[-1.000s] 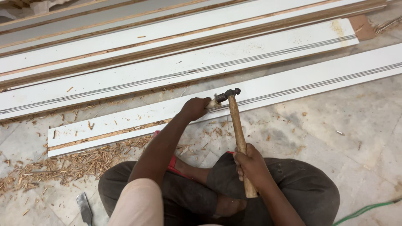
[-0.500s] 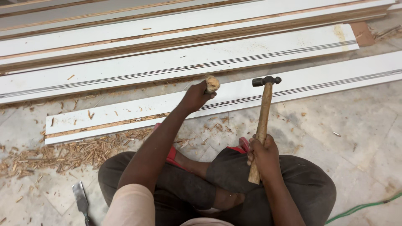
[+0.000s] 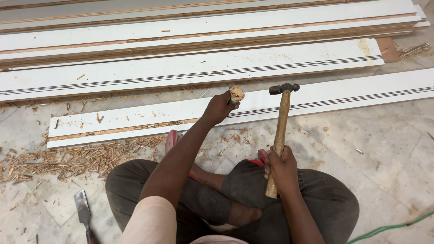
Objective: The person uses a chisel and hammer to carve a groove along a long white wooden plank. They repeatedly strike the chisel to remove wood shavings and deepen the groove.
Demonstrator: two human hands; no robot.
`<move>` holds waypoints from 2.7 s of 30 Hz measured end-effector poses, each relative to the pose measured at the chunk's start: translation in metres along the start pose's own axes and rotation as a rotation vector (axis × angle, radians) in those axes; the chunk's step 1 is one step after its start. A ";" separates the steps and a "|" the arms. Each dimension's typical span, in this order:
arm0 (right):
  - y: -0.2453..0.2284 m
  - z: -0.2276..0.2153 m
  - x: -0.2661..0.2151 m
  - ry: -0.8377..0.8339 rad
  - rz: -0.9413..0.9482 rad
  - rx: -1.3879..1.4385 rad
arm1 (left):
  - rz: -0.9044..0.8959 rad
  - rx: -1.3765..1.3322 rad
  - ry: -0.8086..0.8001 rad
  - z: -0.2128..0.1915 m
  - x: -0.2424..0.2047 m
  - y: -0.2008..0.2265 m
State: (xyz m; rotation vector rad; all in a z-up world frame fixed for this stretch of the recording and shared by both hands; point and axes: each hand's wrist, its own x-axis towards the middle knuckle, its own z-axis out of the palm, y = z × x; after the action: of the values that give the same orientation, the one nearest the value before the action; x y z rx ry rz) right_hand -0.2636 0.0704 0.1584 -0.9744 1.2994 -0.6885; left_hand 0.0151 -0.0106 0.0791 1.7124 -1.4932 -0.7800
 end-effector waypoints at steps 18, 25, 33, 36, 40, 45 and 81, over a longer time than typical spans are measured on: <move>-0.009 0.004 -0.008 -0.045 -0.001 -0.100 | 0.027 -0.016 -0.027 -0.001 0.008 -0.005; -0.037 0.007 -0.031 -0.073 -0.170 -0.361 | 0.005 0.066 -0.015 -0.001 0.004 0.001; -0.055 0.015 -0.033 -0.178 -0.022 -0.524 | 0.015 0.047 -0.016 0.000 0.000 0.002; -0.088 -0.003 -0.049 -0.178 -0.042 -0.517 | 0.041 0.068 -0.015 -0.004 0.003 -0.003; -0.136 -0.040 -0.090 0.088 -0.549 -0.509 | 0.103 0.023 0.004 0.003 -0.001 -0.016; -0.084 -0.018 -0.056 0.209 -0.850 -0.179 | 0.082 0.081 0.004 0.003 0.000 -0.014; -0.022 -0.026 0.000 -0.160 0.227 -0.031 | 0.099 0.503 -0.323 0.035 0.048 -0.025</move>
State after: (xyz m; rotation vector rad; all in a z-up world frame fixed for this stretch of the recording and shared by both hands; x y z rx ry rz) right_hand -0.2864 0.0557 0.1778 -0.8723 1.2583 -0.4090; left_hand 0.0065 -0.0606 0.0398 1.9116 -2.1194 -0.6896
